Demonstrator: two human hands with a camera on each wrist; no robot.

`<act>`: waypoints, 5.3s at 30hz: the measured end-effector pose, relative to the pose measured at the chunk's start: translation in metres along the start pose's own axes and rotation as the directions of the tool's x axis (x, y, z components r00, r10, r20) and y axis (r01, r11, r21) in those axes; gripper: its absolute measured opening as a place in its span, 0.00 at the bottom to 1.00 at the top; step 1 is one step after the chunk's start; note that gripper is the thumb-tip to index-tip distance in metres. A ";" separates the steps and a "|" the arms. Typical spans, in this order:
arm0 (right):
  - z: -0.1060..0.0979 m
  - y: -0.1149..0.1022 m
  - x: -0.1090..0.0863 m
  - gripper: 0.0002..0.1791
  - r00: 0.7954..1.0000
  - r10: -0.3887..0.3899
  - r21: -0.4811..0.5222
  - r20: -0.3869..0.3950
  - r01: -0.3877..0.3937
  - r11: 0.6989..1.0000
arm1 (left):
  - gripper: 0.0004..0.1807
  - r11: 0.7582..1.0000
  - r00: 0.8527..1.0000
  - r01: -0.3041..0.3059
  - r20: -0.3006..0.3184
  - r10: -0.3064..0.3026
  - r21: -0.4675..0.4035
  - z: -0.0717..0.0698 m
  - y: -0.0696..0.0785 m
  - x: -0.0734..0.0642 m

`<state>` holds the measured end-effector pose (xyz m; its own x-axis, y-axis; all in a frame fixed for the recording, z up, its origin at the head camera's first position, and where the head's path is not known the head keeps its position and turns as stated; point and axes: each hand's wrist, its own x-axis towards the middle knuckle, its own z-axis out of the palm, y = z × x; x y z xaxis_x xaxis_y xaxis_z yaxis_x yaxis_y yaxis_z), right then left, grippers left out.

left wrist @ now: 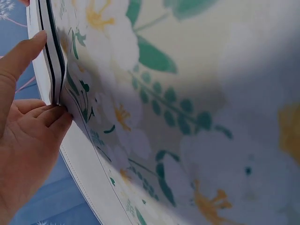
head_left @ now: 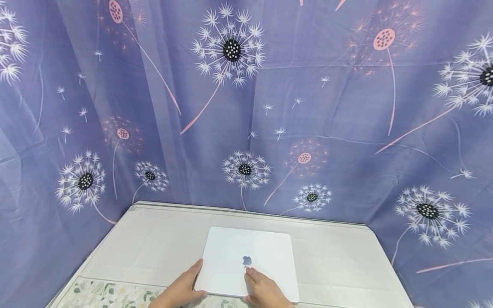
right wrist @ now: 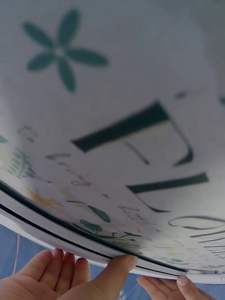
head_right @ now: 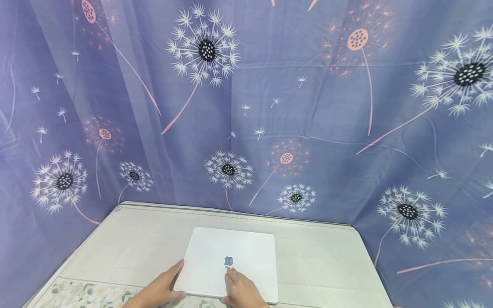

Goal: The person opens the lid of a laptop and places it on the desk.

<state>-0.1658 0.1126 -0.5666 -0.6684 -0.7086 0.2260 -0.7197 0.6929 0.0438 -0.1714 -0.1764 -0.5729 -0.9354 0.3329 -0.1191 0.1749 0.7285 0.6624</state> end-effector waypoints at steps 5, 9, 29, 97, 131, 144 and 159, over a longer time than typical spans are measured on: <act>0.002 -0.002 0.000 0.33 0.999 -0.023 -0.042 -0.037 0.021 0.999 | 0.55 1.000 1.000 -0.013 -0.009 0.013 0.015 0.001 -0.001 0.000; 0.001 -0.002 -0.001 0.31 1.000 -0.023 -0.026 -0.022 0.022 0.999 | 0.55 1.000 1.000 -0.023 -0.007 0.023 0.017 0.001 -0.001 -0.001; -0.011 -0.001 0.002 0.24 0.983 -0.175 -0.200 -0.056 0.160 0.966 | 0.62 0.997 0.996 0.070 -0.064 -0.070 0.011 0.002 -0.007 0.001; -0.125 0.084 0.103 0.07 0.990 0.136 0.338 -0.036 -0.116 0.934 | 0.57 0.991 0.993 0.111 -0.040 -0.108 0.073 -0.001 -0.004 0.005; -0.088 0.093 0.134 0.18 0.792 0.024 -0.246 -0.610 -0.217 0.945 | 0.55 0.990 0.993 0.117 -0.029 -0.115 0.076 -0.003 0.002 0.001; -0.081 0.111 0.142 0.24 0.879 0.058 -0.324 -0.473 -0.235 0.916 | 0.56 0.989 0.992 0.127 -0.033 -0.125 0.080 -0.003 0.000 0.002; -0.088 0.123 0.140 0.33 0.955 0.259 -0.104 -0.147 -0.275 0.956 | 0.56 0.991 0.994 0.111 -0.031 -0.109 0.076 -0.003 0.000 0.002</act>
<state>-0.3317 0.1101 -0.4436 -0.7968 -0.4773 0.3705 -0.4842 0.8712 0.0809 -0.1742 -0.1772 -0.5712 -0.9581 0.2324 -0.1673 0.0926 0.8043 0.5870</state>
